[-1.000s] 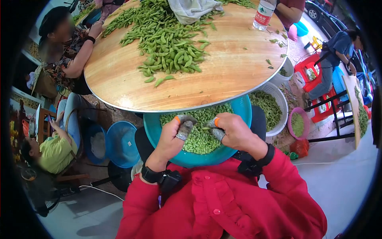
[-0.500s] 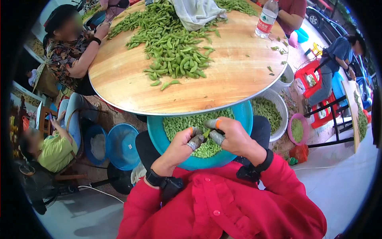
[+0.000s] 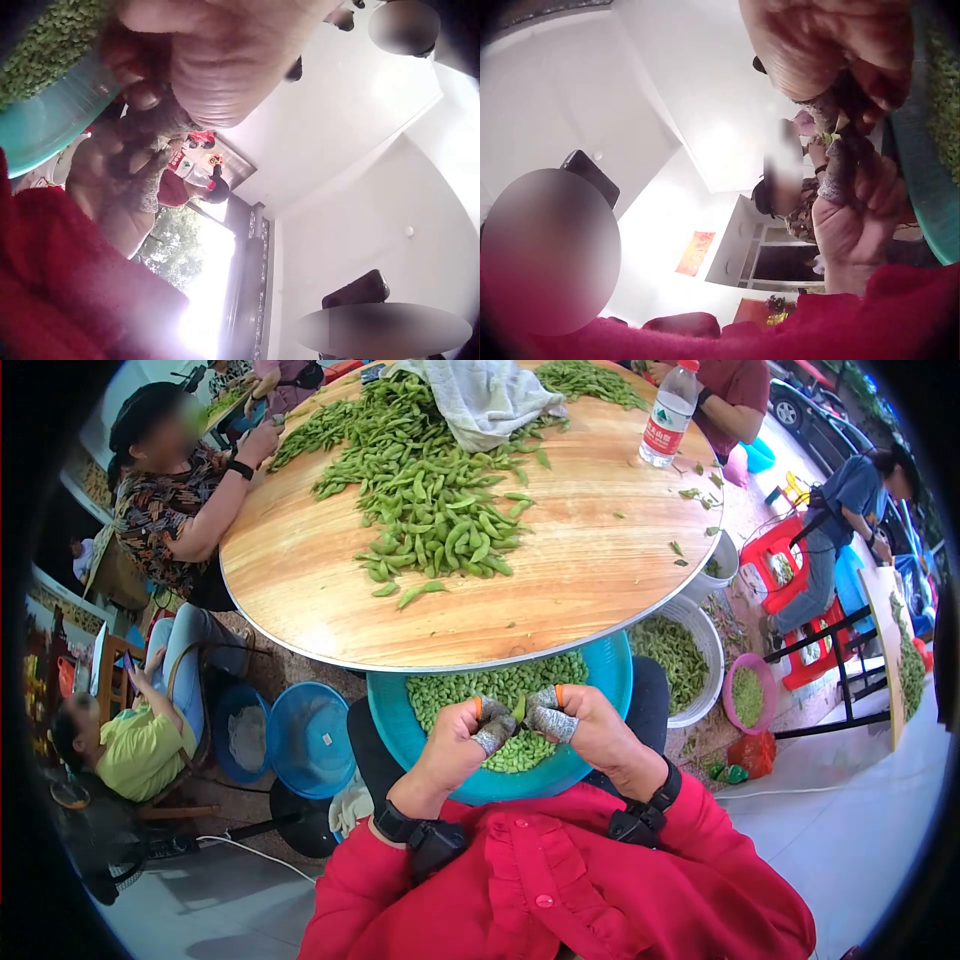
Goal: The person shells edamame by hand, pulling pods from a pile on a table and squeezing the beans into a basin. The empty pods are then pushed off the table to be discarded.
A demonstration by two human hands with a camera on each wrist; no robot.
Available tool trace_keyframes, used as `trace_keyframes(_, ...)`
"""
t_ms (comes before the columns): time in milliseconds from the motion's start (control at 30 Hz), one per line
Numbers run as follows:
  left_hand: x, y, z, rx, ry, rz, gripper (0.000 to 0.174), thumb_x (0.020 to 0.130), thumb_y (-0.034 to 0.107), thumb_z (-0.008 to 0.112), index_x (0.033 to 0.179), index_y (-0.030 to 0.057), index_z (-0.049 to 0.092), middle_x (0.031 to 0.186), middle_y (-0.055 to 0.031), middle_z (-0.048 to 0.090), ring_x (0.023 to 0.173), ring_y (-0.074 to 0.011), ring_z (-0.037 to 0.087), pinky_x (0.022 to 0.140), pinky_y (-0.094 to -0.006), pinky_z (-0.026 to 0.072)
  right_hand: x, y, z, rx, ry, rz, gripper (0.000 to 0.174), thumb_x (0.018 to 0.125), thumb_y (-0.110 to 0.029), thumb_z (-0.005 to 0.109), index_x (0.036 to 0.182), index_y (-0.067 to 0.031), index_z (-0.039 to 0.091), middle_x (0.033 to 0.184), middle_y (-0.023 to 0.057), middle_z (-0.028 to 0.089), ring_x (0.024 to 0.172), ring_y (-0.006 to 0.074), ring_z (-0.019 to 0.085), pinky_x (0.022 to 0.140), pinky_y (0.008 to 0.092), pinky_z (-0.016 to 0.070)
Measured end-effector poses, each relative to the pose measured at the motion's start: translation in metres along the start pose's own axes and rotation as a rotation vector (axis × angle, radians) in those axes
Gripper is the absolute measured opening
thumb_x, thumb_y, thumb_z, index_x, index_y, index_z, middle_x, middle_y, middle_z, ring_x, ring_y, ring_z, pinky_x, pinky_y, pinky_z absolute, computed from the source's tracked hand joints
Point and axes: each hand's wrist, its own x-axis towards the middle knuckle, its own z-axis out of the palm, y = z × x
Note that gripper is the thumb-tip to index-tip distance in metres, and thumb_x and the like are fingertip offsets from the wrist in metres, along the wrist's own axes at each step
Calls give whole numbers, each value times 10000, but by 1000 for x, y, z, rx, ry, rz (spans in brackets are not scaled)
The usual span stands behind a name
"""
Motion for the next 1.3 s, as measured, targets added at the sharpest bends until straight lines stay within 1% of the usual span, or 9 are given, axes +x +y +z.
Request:
trace_keyframes(467, -1, -8, -5, 29, 8, 12, 65, 808, 78, 557, 825, 16, 558, 640, 52, 497, 555, -30, 411, 483, -188, 325, 13, 20, 6, -65, 62, -93, 111, 815, -97, 525, 752, -10, 554, 653, -62, 474, 622, 30, 378, 529, 209, 339)
trace_keyframes(667, -2, -2, 2, 1039, 176, 440, 155, 736, 53, 594, 860, -13, 527, 663, -113, 563, 538, -256, 535, 494, -307, 421, 15, 23, 7, -44, 98, -107, 72, 815, -79, 516, 777, -21, 536, 673, -52, 473, 631, 32, 382, 538, 204, 344)
trace_keyframes(767, 0, -6, -3, 1133, 157, 537, 174, 709, 78, 600, 848, -3, 533, 652, -171, 544, 611, -340, 543, 491, -372, 427, 13, 17, 9, -6, 81, -150, 59, 815, -72, 518, 792, -19, 532, 689, -47, 484, 642, 33, 393, 551, 204, 356)
trace_keyframes(867, 3, -13, -1, 904, 184, 598, 152, 727, 72, 588, 842, -7, 528, 614, -146, 537, 549, -313, 533, 475, -356, 415, 11, 19, 9, 4, 65, -222, 60, 818, -72, 520, 803, -15, 531, 706, -43, 497, 658, 34, 411, 574, 202, 369)
trace_keyframes(967, -1, -1, 8, 667, 203, 527, 121, 751, 67, 571, 834, -6, 522, 576, -117, 519, 501, -248, 526, 473, -333, 402, 15, 19, 8, 50, 16, -310, 72, 825, -84, 521, 810, -14, 533, 718, -40, 506, 672, 35, 426, 592, 199, 378)
trace_keyframes(1067, 2, -14, -4, 388, 136, 330, 73, 800, 81, 540, 856, 37, 523, 652, -33, 547, 548, -108, 484, 488, -256, 392, 17, 24, 8, 72, 9, -345, 78, 831, -93, 514, 821, -19, 535, 732, -36, 513, 677, 37, 437, 599, 198, 385)
trace_keyframes(1100, 3, -14, -4, 434, 145, 280, 99, 799, 59, 544, 884, 20, 511, 674, 7, 542, 608, -54, 477, 507, -228, 395, 17, 21, 8, 61, 25, -330, 75, 830, -90, 513, 819, -18, 535, 735, -37, 513, 674, 37, 435, 595, 200, 385)
trace_keyframes(1233, 3, -10, -2, 553, 235, 373, 152, 782, -13, 532, 925, -18, 480, 716, -22, 523, 623, -45, 469, 534, -187, 397, 18, 19, 7, -112, 60, -355, 57, 802, -62, 529, 795, -5, 532, 703, -11, 501, 645, 58, 433, 566, 219, 381)
trace_keyframes(1300, 4, -13, -5, 446, 206, 287, 134, 788, -13, 522, 916, -10, 483, 723, -25, 521, 621, -48, 473, 526, -193, 398, 17, 19, 9, -230, 80, -385, 51, 787, -52, 542, 786, -2, 532, 684, 12, 497, 626, 79, 440, 559, 231, 383)
